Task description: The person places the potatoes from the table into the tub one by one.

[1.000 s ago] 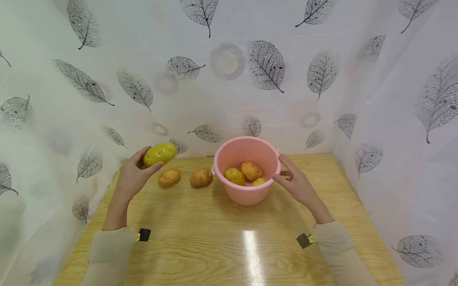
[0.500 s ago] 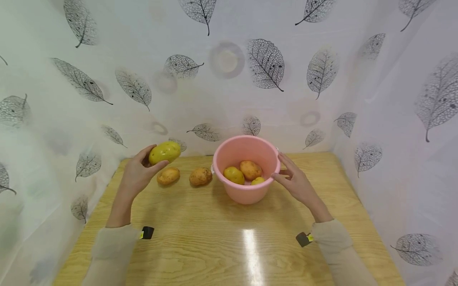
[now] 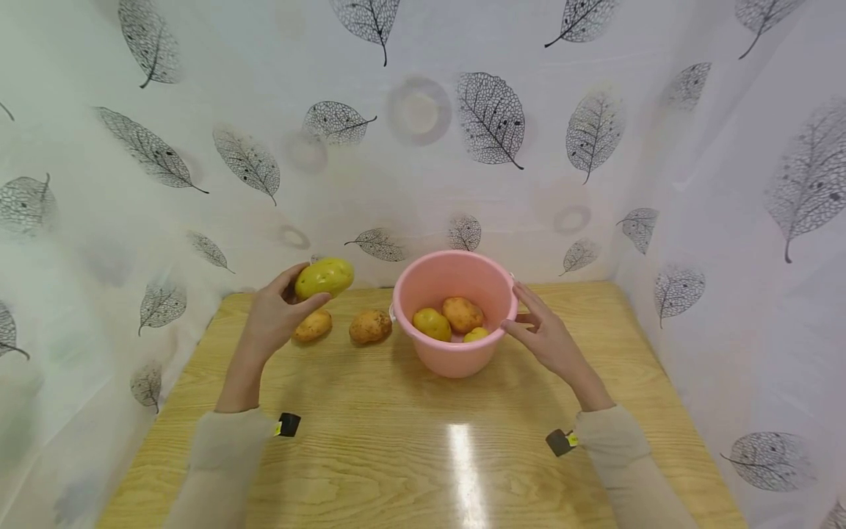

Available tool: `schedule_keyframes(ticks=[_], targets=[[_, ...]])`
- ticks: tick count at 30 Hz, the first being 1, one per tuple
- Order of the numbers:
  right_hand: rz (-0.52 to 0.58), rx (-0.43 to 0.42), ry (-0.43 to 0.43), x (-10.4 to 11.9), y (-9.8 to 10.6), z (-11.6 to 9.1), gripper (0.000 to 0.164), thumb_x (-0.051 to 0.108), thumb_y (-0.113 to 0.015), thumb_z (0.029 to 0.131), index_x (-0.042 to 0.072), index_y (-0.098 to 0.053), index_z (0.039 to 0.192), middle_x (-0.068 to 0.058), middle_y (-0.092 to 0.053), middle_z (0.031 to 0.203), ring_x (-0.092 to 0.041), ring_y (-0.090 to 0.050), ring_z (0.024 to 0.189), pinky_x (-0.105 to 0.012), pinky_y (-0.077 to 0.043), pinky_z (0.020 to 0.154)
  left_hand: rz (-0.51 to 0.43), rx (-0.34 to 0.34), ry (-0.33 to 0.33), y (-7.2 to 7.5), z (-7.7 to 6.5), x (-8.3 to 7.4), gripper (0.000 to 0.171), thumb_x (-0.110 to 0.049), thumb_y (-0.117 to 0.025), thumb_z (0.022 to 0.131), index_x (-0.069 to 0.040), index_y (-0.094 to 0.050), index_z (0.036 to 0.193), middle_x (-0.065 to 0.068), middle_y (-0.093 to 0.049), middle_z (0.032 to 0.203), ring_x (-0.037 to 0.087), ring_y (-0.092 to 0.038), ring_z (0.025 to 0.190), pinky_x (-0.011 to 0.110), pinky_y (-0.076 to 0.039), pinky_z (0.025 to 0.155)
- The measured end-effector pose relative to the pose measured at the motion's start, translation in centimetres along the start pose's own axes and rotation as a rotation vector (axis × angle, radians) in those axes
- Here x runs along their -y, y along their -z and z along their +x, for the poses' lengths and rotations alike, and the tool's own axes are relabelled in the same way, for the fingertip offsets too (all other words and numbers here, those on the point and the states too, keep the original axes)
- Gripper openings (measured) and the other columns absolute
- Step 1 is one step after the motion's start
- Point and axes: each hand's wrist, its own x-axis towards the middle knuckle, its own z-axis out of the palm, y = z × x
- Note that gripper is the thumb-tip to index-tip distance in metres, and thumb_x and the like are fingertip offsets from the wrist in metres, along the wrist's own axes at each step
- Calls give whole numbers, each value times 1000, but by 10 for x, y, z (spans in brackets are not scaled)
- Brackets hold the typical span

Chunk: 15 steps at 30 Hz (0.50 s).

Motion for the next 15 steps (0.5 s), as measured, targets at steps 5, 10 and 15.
schedule_keyframes(ticks=[5, 10, 15], targets=[[3, -1, 3, 0, 0, 0, 72, 14, -64, 105, 13, -25, 165, -14, -19, 170, -39, -60, 122, -13, -50, 89, -2, 0, -9, -6, 2, -5, 77, -30, -78, 95, -1, -40, 156, 22, -50, 151, 36, -55, 131, 49, -48, 108], [14, -1, 12, -1, 1, 0, 71, 13, -63, 104, 11, -25, 165, -14, -19, 170, -38, -61, 122, -13, -50, 90, -3, 7, -21, -13, 5, -10, 78, -31, -79, 94, -3, -41, 156, 22, -51, 149, 37, -56, 129, 49, -49, 107], [12, -5, 13, -2, 1, 0, 71, 14, -64, 104, 12, -26, 165, -14, -21, 170, -18, -63, 119, -13, -50, 90, -31, 30, -18, -24, 7, -16, 79, -32, -80, 93, -3, -41, 156, 22, -51, 148, 35, -55, 130, 46, -49, 108]])
